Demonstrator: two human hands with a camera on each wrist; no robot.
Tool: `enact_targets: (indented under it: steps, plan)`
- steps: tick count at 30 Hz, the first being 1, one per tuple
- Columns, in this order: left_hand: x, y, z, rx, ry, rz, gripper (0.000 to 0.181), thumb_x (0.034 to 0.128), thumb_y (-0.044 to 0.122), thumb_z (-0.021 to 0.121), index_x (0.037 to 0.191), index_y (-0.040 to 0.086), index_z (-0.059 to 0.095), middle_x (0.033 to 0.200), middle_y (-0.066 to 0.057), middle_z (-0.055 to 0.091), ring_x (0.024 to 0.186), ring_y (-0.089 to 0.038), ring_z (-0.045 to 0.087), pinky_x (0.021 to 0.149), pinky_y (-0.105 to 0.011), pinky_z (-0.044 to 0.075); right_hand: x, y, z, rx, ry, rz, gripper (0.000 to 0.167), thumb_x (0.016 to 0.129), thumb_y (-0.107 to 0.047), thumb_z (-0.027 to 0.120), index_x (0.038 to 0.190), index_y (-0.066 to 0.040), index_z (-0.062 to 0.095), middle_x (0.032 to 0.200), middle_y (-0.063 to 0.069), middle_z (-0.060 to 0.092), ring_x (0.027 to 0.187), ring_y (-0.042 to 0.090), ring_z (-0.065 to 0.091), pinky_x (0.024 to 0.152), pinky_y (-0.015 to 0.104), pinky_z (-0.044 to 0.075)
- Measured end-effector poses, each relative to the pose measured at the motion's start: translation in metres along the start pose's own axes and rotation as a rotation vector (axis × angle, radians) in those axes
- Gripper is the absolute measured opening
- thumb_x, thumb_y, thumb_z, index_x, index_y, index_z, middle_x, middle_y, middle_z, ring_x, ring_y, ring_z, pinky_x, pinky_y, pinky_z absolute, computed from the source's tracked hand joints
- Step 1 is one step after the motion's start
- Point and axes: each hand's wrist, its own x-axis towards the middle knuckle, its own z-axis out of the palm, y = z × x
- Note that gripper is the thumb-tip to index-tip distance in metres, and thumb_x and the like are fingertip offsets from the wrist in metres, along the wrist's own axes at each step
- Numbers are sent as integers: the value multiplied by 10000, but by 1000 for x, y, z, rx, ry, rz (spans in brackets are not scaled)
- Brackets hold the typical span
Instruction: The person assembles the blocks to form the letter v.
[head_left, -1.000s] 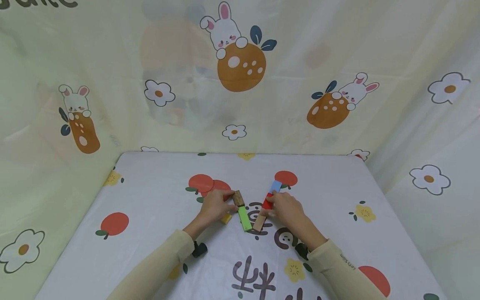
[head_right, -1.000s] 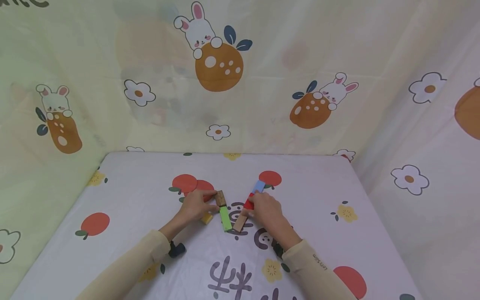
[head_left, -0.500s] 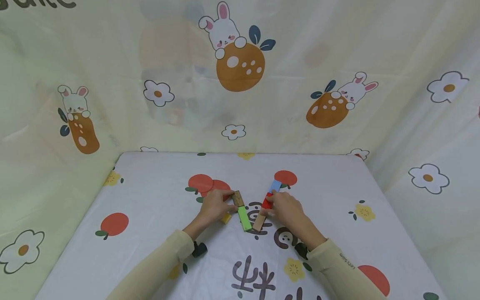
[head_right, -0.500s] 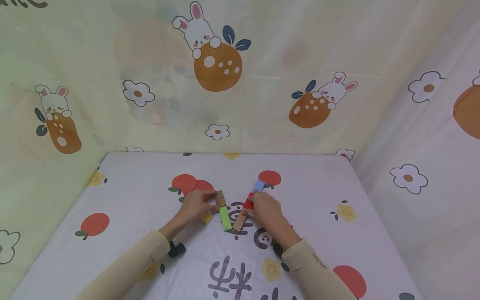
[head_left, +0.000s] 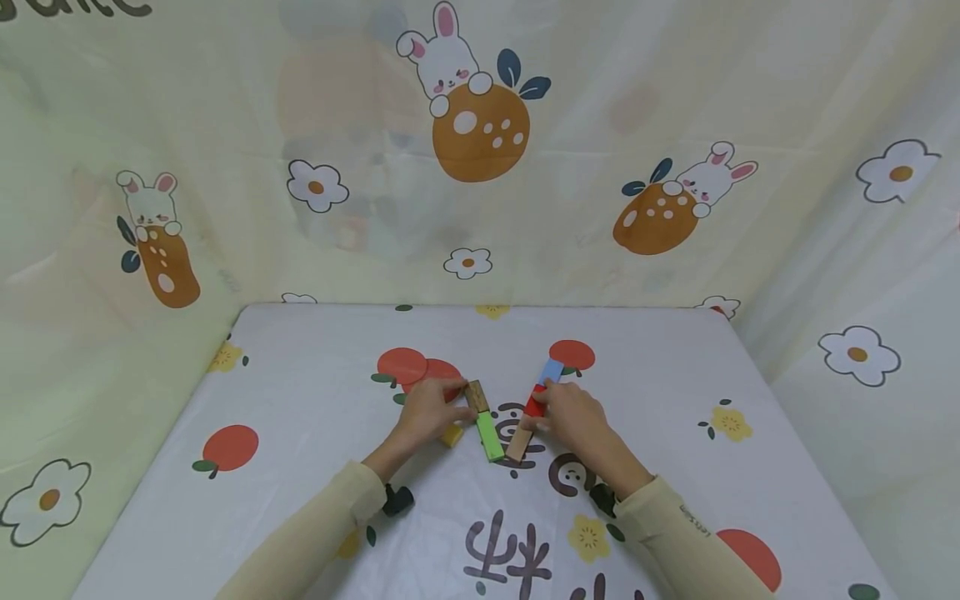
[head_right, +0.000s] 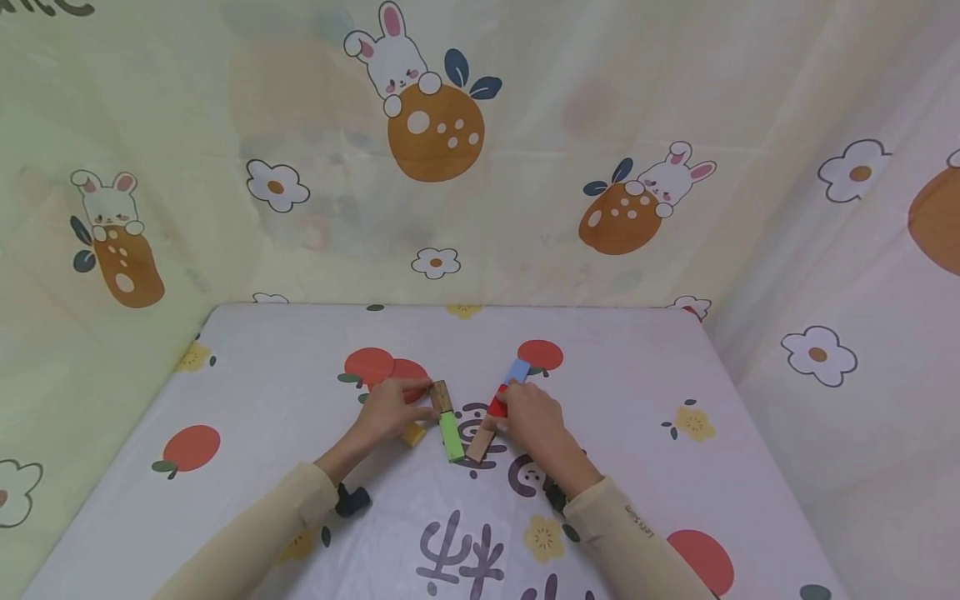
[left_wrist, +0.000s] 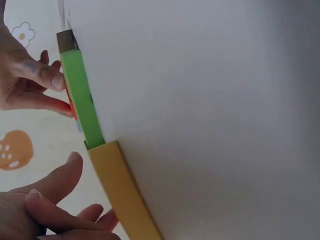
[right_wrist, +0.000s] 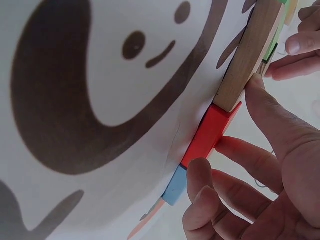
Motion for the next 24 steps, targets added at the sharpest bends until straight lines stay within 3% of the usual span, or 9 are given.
enact_targets:
  steps: [5, 9, 12, 16, 19, 24]
  plan:
    - [-9, 2, -10, -47, 6, -7, 525, 894, 267, 858, 1378, 119, 719, 1399, -95, 725, 1133, -248, 676, 877, -388, 616, 0, 0, 1, 1, 3, -1, 588, 846, -406, 882, 1321, -85, 751, 1448, 225, 660, 999, 319, 679, 685, 337, 578]
    - [-18, 3, -18, -47, 52, 12, 526, 895, 252, 849, 1377, 94, 712, 1371, -128, 736, 1191, -317, 702, 976, -505, 608, 0, 1, 2, 1, 10, -7, 588, 842, -405, 885, 1317, -85, 753, 1430, 223, 672, 978, 309, 678, 682, 335, 578]
    - [-24, 2, -20, 26, 90, 21, 538, 880, 261, 863, 1369, 93, 717, 1311, -137, 761, 1156, -329, 714, 926, -491, 616, 1, 1, 2, -2, 11, -7, 583, 847, -410, 881, 1317, -89, 755, 1433, 220, 672, 999, 317, 690, 713, 355, 599]
    - [-32, 0, -20, 155, 108, 13, 511, 832, 308, 911, 1253, 63, 759, 1013, -111, 806, 803, -231, 679, 649, -327, 533, 1, 1, 3, 0, 7, -6, 577, 853, -411, 875, 1317, -91, 755, 1463, 222, 654, 1064, 342, 712, 775, 403, 633]
    - [-38, -1, -19, 218, 108, 13, 509, 791, 358, 938, 1149, 32, 779, 768, -50, 711, 640, -163, 526, 553, -268, 371, 0, 1, 2, -1, 5, -6, 579, 850, -413, 876, 1316, -92, 756, 1468, 221, 651, 1085, 350, 713, 785, 410, 635]
    - [-46, -3, -16, 292, 123, 17, 463, 750, 407, 960, 933, 42, 741, 651, -13, 554, 605, -145, 478, 520, -251, 333, 0, 2, 3, -15, 11, -15, 579, 856, -413, 873, 1325, -97, 751, 1458, 222, 657, 1096, 358, 712, 780, 401, 637]
